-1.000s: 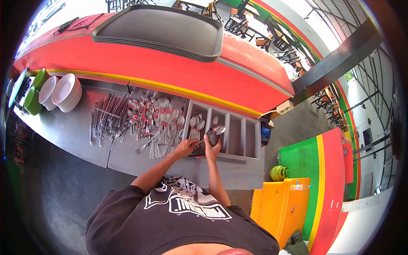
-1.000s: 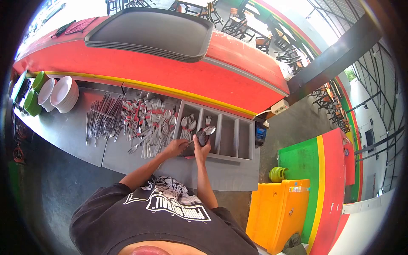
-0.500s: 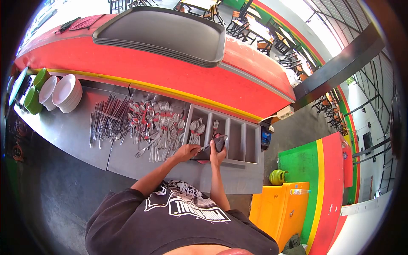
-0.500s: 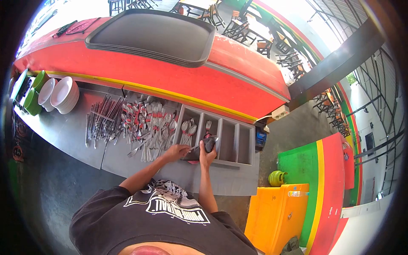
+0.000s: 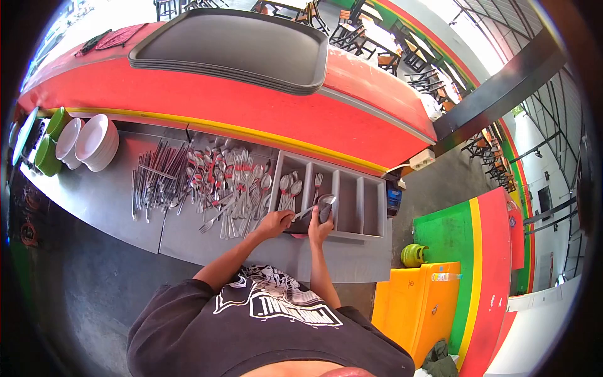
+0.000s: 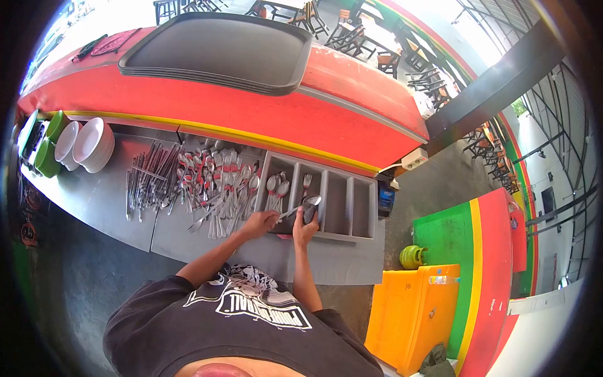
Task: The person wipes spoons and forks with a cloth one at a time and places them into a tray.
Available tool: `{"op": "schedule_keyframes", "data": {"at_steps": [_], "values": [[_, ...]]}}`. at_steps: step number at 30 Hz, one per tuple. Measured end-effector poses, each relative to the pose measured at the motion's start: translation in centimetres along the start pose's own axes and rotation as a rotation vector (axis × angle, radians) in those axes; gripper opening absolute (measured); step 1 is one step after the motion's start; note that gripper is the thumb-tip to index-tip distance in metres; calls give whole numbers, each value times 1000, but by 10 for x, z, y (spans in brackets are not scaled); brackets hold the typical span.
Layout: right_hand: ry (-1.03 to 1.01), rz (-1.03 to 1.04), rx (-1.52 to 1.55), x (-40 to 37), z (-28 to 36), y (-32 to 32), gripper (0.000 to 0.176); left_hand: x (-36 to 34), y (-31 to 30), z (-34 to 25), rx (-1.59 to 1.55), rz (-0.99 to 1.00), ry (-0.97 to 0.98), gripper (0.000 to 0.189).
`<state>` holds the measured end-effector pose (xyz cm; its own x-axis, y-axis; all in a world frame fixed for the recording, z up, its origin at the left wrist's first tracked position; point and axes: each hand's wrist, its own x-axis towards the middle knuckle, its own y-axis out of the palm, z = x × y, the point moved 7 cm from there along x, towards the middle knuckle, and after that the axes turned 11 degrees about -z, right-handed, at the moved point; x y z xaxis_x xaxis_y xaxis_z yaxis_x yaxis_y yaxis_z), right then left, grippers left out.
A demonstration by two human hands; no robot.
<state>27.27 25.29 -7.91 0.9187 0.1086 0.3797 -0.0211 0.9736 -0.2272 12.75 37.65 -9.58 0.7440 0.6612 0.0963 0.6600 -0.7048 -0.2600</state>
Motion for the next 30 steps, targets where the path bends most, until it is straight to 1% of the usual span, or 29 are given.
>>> {"op": "schedule_keyframes", "data": {"at_steps": [1,4,7,10,16,19,22,25,28,30], "values": [[-7,-11,-31,0,-1,-1,45,0,1,2,0,4,-13,23],[22,1,36,0,-4,1,48,0,0,2,2,9,-7,23],[71,-21,17,1,-7,-1,52,0,0,1,13,-5,19,24],[83,-59,17,4,2,-6,54,0,-1,-1,28,-27,-3,21],[-17,-94,12,4,25,-8,52,1,3,7,0,9,-61,27],[-33,-85,-39,3,23,-7,50,1,2,3,21,14,-13,28],[-26,-53,-46,4,20,-7,50,1,3,5,30,22,-64,28],[-50,-59,-16,5,18,-5,50,2,2,3,30,15,-15,28],[41,-33,-8,3,17,-6,50,2,2,4,29,1,-30,26],[23,-58,5,4,11,-4,48,2,2,2,55,-15,-16,25]]}}
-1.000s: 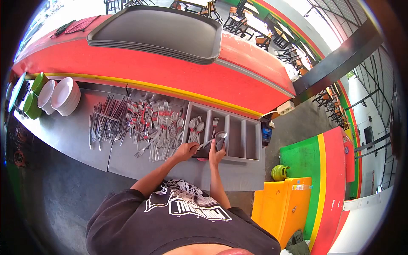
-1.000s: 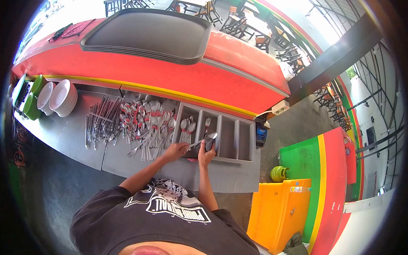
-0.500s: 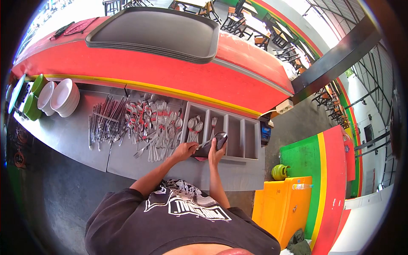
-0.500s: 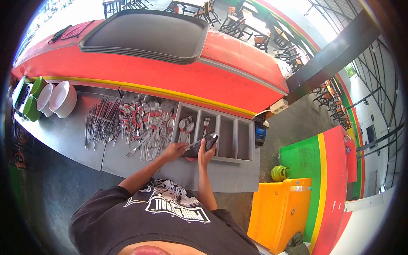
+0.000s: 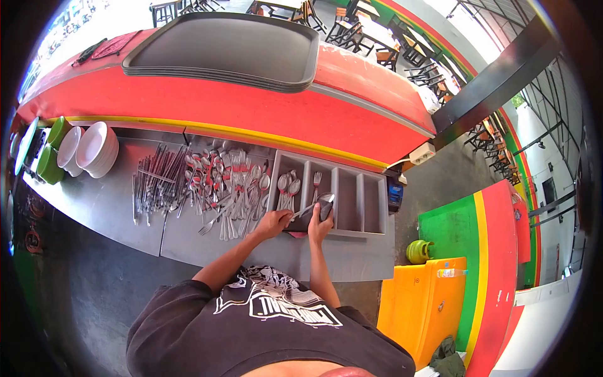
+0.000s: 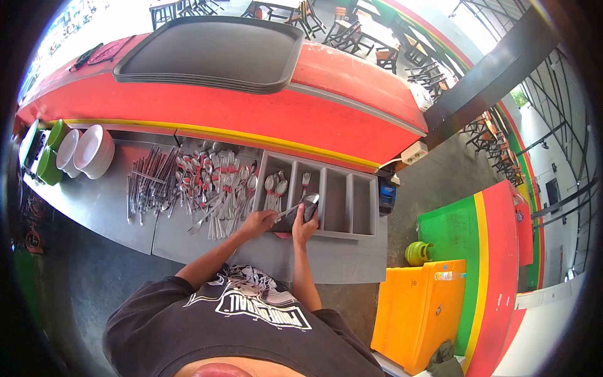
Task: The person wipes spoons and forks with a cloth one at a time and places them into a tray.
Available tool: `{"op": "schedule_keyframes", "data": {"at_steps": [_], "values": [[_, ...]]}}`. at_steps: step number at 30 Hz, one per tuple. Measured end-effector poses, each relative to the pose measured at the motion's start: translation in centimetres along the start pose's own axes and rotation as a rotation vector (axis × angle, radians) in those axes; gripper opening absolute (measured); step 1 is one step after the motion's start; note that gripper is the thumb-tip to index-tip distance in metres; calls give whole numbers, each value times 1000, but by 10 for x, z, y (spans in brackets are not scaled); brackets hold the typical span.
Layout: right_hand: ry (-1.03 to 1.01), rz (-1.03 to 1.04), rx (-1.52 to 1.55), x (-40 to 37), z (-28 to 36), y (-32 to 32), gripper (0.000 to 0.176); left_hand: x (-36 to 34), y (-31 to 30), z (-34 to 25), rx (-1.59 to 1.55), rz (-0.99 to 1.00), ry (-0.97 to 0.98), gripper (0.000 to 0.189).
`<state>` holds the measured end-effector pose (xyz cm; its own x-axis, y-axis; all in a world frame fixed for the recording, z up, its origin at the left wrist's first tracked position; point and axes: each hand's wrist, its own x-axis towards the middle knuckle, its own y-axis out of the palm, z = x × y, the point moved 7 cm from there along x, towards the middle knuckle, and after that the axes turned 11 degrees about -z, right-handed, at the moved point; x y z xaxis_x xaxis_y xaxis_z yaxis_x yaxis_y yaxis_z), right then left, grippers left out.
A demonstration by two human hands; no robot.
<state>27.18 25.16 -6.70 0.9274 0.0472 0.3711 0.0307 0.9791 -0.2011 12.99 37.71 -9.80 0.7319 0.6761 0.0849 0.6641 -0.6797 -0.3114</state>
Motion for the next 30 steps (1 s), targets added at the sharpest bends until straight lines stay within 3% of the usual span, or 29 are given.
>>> {"op": "schedule_keyframes", "data": {"at_steps": [13,23,30], "values": [[-68,-78,-26,-1,-8,0,39,2,2,-5,80,-47,12,21],[-77,-3,-79,7,12,9,42,2,0,1,52,-53,-4,21],[-27,-6,-165,6,-16,15,55,3,0,3,29,-34,-35,20]]}}
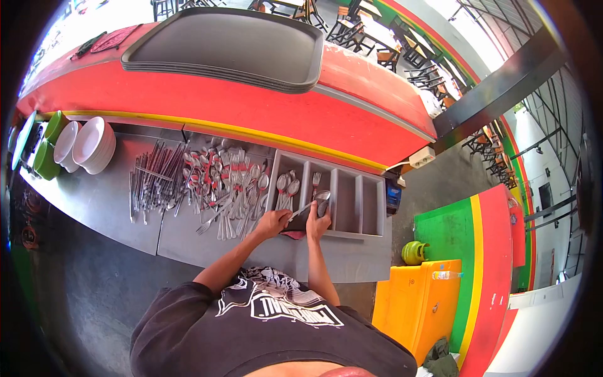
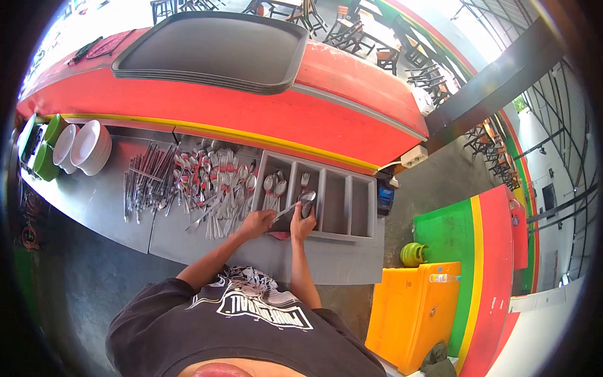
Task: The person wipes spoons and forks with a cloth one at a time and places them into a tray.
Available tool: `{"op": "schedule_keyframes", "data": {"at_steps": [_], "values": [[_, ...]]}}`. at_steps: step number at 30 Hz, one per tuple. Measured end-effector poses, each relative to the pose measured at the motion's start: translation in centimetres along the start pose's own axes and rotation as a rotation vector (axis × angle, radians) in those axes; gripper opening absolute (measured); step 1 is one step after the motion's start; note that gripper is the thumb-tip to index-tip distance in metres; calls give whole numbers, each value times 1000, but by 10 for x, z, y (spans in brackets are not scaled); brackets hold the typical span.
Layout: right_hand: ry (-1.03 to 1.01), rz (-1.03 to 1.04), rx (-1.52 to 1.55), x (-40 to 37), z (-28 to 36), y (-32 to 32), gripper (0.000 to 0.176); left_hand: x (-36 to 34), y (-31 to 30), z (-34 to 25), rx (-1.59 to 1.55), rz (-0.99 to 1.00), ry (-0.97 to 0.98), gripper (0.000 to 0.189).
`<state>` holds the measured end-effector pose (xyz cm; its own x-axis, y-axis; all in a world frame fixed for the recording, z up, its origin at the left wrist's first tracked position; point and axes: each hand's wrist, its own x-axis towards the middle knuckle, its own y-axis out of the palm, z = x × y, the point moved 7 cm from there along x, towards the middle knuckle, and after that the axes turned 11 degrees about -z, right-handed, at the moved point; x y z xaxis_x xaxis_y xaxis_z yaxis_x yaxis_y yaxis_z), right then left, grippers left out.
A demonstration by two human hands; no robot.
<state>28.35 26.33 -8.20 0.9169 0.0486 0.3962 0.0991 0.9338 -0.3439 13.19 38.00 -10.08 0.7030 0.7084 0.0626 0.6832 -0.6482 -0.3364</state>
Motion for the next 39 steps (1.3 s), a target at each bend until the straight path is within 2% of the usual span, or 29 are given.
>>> {"op": "schedule_keyframes", "data": {"at_steps": [2,5,8,11,12,16,19,23,27,30,33,39], "values": [[-22,-1,-7,0,3,-1,58,0,-1,-2,5,-22,27,20],[97,71,-4,-2,-12,5,57,-2,-4,-6,19,-74,79,20],[119,30,30,-1,-9,2,58,-2,-3,-4,13,-68,60,20],[112,-72,124,3,3,-6,51,-1,-1,0,-6,-64,47,21],[105,-72,143,5,-1,-4,55,-2,-3,-1,-5,-67,45,21],[315,-156,200,4,-24,-10,65,-2,-4,-3,3,-74,51,21],[398,-151,313,2,-23,-14,71,-3,-7,-7,26,-114,134,21],[115,94,372,-5,2,-9,61,-2,-6,-5,-9,-47,76,22],[38,163,247,-9,10,-6,56,-1,-7,-5,-30,0,40,24],[142,165,302,-7,-7,-2,57,-3,-10,-10,-21,-32,102,22],[17,122,190,-6,-7,-4,52,-3,-11,-12,-14,-39,117,22],[-71,196,95,-6,4,-1,42,-2,-10,-8,-58,-37,138,22]]}}
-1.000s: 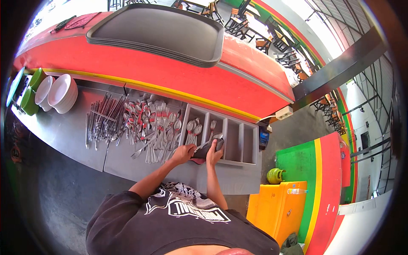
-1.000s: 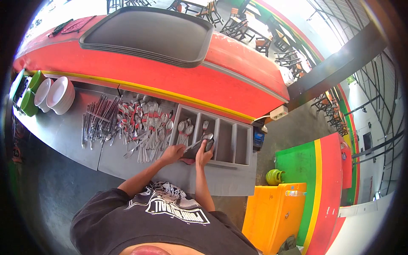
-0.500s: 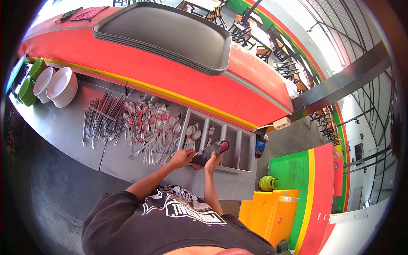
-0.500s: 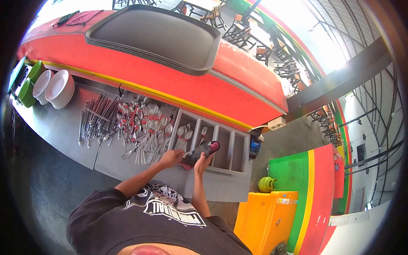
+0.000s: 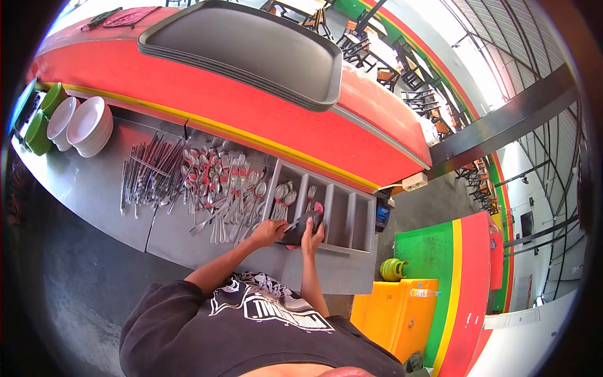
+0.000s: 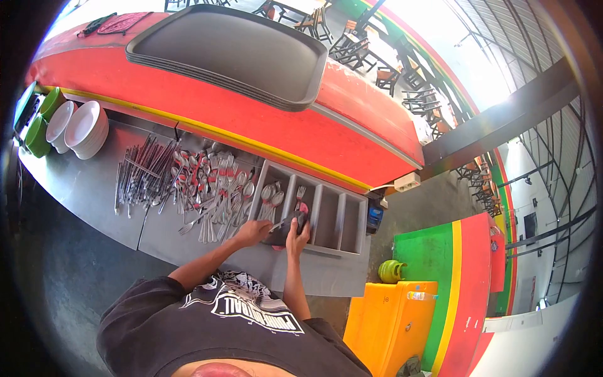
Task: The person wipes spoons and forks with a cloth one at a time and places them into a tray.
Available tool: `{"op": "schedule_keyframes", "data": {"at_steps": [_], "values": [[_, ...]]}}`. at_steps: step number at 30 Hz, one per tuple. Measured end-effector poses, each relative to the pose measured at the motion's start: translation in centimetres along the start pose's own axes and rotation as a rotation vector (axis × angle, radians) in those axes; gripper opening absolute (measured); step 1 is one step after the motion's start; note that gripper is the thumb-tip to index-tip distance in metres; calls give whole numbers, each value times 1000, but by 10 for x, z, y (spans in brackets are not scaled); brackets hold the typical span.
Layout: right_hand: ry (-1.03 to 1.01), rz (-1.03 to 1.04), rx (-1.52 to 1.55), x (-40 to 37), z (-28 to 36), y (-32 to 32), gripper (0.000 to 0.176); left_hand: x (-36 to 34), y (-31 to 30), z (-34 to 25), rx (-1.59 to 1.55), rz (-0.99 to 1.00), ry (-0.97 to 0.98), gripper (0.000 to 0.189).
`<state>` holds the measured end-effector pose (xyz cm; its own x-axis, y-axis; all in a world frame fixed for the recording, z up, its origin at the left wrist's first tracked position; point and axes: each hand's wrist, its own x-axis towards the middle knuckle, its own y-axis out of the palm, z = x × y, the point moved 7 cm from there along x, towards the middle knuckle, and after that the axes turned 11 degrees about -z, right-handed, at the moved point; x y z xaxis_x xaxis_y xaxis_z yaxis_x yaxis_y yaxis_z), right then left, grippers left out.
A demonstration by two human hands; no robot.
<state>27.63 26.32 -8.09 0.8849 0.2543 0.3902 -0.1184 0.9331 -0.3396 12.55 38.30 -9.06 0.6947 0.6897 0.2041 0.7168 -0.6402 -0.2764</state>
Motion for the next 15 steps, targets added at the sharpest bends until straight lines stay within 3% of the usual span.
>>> {"op": "schedule_keyframes", "data": {"at_steps": [9,15], "values": [[-22,72,0,0,5,8,46,0,1,1,5,-5,0,22],[-7,-14,-9,-2,10,5,45,-1,-1,0,-4,-14,7,21]]}}
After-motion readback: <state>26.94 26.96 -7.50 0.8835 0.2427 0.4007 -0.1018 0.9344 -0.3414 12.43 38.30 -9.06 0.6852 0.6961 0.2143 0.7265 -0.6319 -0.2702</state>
